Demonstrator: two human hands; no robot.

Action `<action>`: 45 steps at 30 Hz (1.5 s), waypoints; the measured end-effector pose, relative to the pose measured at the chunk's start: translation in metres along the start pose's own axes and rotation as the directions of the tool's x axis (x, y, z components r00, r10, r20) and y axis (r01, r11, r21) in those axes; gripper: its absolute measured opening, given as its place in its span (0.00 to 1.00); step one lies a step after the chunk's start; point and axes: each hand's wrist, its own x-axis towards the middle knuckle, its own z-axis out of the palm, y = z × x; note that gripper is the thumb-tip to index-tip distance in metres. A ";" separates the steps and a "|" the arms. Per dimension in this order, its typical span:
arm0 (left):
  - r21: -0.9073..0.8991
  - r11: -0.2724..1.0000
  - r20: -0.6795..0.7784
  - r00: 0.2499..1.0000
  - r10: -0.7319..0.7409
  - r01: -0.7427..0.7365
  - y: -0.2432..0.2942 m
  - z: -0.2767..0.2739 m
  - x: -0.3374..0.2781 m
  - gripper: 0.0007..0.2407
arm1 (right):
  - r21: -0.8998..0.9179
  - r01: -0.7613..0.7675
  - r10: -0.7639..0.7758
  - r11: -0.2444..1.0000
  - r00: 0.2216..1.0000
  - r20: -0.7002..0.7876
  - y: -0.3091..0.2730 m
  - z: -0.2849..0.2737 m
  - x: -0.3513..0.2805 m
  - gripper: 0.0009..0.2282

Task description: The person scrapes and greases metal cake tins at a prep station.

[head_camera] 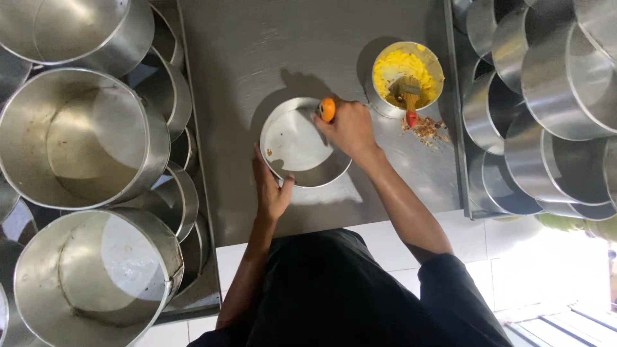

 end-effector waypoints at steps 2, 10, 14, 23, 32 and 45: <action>0.023 0.999 0.004 0.999 -0.035 0.035 0.005 -0.002 0.002 0.41 | -0.038 -0.057 0.058 0.998 0.997 0.040 0.017 0.019 -0.002 0.16; 0.067 0.998 0.023 1.000 0.005 -0.007 -0.001 0.001 0.002 0.42 | -0.030 -0.072 0.072 0.997 0.997 0.018 0.008 0.075 -0.001 0.14; 0.080 0.997 0.027 1.000 -0.007 0.005 0.000 0.000 0.003 0.43 | 0.032 0.077 -0.081 0.997 0.988 0.130 -0.031 0.085 0.000 0.13; 0.165 0.984 0.071 0.995 -0.076 0.063 -0.010 0.004 0.003 0.44 | 0.413 0.321 -0.493 0.852 0.756 0.430 -0.043 0.047 -0.001 0.11; 0.115 0.992 0.053 0.997 -0.058 0.052 -0.010 0.005 0.003 0.45 | 0.329 0.288 -0.423 0.900 0.761 0.492 -0.013 0.042 0.013 0.13; 0.100 0.992 0.059 0.994 -0.089 0.083 0.004 0.000 0.005 0.45 | 0.209 0.047 -0.132 0.977 0.899 0.416 -0.018 0.024 0.039 0.12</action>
